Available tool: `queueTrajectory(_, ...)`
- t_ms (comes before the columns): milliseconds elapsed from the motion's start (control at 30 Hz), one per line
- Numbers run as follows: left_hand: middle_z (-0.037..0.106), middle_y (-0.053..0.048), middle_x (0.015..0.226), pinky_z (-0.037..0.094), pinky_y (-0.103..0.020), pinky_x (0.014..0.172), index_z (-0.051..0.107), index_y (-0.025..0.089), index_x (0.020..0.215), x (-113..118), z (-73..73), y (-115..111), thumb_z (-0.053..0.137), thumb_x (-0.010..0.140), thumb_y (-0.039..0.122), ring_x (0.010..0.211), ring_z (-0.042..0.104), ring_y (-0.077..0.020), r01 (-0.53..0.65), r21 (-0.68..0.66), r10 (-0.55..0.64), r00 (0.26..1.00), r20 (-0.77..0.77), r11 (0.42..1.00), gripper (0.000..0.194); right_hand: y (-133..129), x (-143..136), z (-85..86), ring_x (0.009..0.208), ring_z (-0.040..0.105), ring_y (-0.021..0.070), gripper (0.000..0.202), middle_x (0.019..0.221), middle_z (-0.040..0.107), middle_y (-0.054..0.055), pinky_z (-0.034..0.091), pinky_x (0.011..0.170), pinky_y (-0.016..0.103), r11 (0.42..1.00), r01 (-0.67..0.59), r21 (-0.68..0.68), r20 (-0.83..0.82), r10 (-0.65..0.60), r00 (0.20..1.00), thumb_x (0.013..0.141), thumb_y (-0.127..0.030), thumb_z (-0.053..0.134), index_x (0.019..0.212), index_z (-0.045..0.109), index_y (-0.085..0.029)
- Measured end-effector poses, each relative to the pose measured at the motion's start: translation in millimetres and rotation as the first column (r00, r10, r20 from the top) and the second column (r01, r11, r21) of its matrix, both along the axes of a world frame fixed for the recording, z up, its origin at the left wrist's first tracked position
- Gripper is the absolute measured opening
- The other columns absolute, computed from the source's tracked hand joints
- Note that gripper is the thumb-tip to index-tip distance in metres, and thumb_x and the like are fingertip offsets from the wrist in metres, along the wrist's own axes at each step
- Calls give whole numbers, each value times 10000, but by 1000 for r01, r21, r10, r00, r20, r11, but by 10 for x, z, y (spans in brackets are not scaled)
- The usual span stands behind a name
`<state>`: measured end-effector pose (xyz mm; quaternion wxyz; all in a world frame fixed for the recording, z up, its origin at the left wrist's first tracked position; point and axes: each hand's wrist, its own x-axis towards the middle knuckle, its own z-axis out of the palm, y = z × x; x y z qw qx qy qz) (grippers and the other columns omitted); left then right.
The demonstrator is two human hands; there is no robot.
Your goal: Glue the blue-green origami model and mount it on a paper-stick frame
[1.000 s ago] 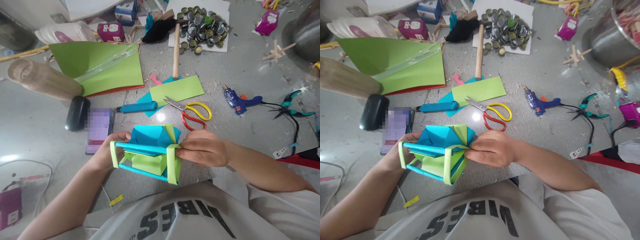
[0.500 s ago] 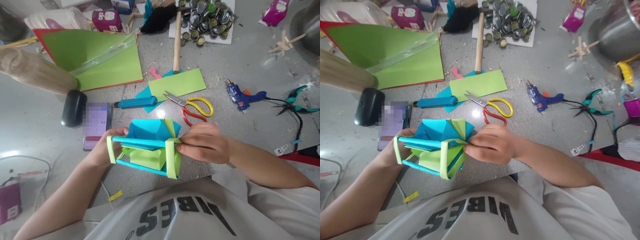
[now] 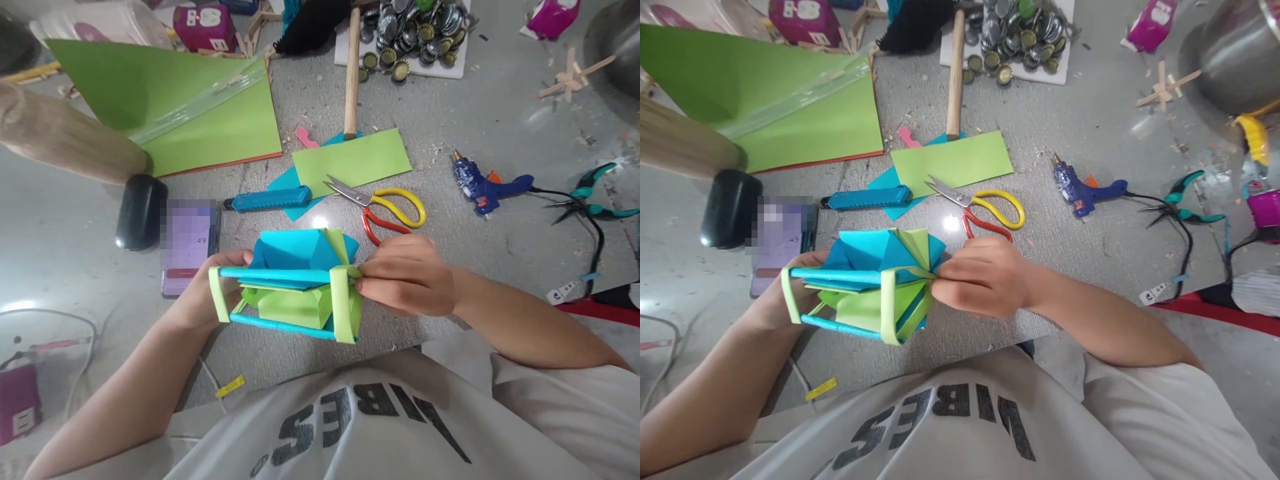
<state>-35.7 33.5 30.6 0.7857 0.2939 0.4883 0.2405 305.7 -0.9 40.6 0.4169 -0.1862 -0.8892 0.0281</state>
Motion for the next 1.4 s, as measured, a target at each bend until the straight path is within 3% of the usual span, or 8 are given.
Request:
queueTrajectory(200,775,-30,656,632,-269,528,849,200,722,36,64,5,1191,478,562,565,728,-184,31,62,-28,999,-44,998,555,12,11,-43,777,761,133,56,964,852,18,594,722,281,996,38,-75,-29,-40,999,1138,-206,616,1186,635,-228)
queueTrajectory(333,748,-22,627,595,-245,499,823,192,670,70,54,-3,1191,461,592,540,705,-163,-13,112,20,998,-59,994,582,57,4,-95,864,826,124,153,1028,872,40,615,760,238,978,43,-206,-107,-66,992,1128,-243,714,1224,596,-237)
queueTrajectory(567,720,-28,590,606,-329,450,799,186,688,101,61,-32,1172,517,599,484,691,-208,-23,142,27,999,-23,990,583,135,61,-110,931,846,162,95,1076,873,85,663,778,271,984,96,-148,-102,-112,989,1105,-198,711,1198,705,-218)
queueTrajectory(700,772,-55,634,607,-297,473,788,149,692,154,61,-67,1181,576,497,511,710,-193,-57,240,49,998,41,969,537,172,89,-101,956,849,180,152,1067,870,56,678,835,313,961,113,-253,-137,-151,979,1059,-133,727,1161,777,-234)
queueTrajectory(833,781,-51,609,619,-291,498,770,144,743,174,33,-118,1140,678,499,511,741,-207,-48,320,15,994,104,946,517,195,62,-170,781,773,143,37,929,832,20,615,708,277,851,78,-520,-280,-256,925,1059,-193,783,1043,812,-207)
queueTrajectory(1000,831,-24,702,639,-285,573,615,210,948,174,50,-171,1101,775,507,568,785,-208,-51,358,-2,989,146,932,596,211,49,-270,678,714,132,197,830,790,7,589,615,273,687,29,-726,-326,-381,865,1035,-400,889,968,829,-225)
queueTrajectory(1133,850,15,739,646,-313,580,501,282,1021,197,82,-226,1093,774,552,581,808,-234,-175,445,110,980,168,878,696,251,55,-294,668,710,140,291,782,782,2,599,601,285,667,31,-744,-322,-400,858,1012,-520,907,949,847,-243)
queueTrajectory(1400,841,-9,833,702,-359,730,717,252,954,217,42,-385,1096,754,350,736,838,-225,-250,622,262,962,73,742,440,283,-18,-380,639,699,140,405,751,775,-18,555,536,264,606,-45,-794,-370,-425,826,929,-615,959,888,799,-245)
